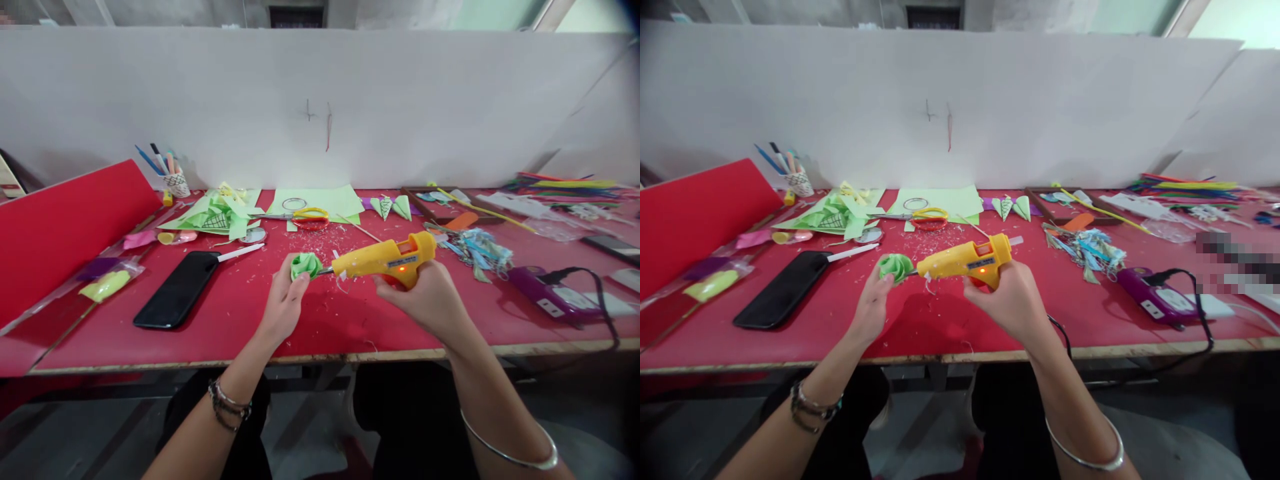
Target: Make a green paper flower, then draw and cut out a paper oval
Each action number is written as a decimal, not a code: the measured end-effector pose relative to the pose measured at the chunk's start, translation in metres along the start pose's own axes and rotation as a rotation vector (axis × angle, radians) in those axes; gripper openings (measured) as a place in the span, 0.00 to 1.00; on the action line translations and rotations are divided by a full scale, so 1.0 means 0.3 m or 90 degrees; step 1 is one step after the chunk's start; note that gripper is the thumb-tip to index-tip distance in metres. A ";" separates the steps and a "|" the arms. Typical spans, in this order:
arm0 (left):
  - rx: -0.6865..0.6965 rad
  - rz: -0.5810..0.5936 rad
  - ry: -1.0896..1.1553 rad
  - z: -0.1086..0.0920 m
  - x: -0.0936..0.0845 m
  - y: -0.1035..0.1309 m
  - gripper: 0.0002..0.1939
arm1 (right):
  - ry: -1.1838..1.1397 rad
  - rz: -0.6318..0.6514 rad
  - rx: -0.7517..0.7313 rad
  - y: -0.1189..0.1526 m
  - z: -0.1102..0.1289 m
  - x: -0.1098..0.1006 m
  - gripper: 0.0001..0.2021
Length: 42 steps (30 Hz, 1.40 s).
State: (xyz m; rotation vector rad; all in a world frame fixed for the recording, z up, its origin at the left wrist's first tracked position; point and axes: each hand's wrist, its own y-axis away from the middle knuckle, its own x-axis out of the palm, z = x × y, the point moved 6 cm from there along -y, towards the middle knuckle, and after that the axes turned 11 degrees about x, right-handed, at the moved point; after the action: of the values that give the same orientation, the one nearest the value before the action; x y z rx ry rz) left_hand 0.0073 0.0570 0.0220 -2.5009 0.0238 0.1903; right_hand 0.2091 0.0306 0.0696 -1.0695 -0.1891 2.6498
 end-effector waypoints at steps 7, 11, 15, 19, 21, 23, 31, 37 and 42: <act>0.051 0.035 -0.162 -0.036 -0.009 0.002 0.13 | 0.045 0.001 -0.036 -0.002 0.007 0.001 0.06; 0.081 0.078 -0.194 -0.048 -0.002 -0.001 0.13 | 0.076 -0.006 -0.033 0.000 0.009 0.008 0.04; 0.102 0.105 -0.202 -0.056 0.002 -0.002 0.13 | 0.084 0.013 -0.037 0.001 0.011 0.013 0.03; 0.115 0.128 -0.208 -0.067 0.001 -0.004 0.12 | 0.103 0.020 -0.084 0.001 0.020 0.007 0.01; 0.121 0.131 -0.193 -0.072 -0.001 -0.006 0.12 | 0.122 0.021 -0.108 0.001 0.025 0.006 0.02; 0.121 0.128 -0.179 -0.072 -0.005 -0.009 0.11 | 0.138 0.026 -0.125 0.002 0.028 0.006 0.02; 0.114 0.140 -0.171 -0.061 -0.012 -0.012 0.12 | 0.166 0.028 -0.193 0.011 0.042 0.004 0.04; 0.123 0.170 -0.158 -0.066 -0.007 -0.013 0.12 | 0.185 0.015 -0.198 0.016 0.050 0.002 0.10; 0.114 0.185 -0.142 -0.063 -0.011 -0.013 0.14 | 0.206 -0.013 -0.207 0.015 0.049 -0.003 0.07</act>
State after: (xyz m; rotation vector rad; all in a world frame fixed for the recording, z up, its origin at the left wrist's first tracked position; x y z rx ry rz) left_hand 0.0068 0.0488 0.0398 -2.2748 0.3004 0.5607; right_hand 0.1986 0.0257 0.0798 -1.5678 -0.5721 2.4350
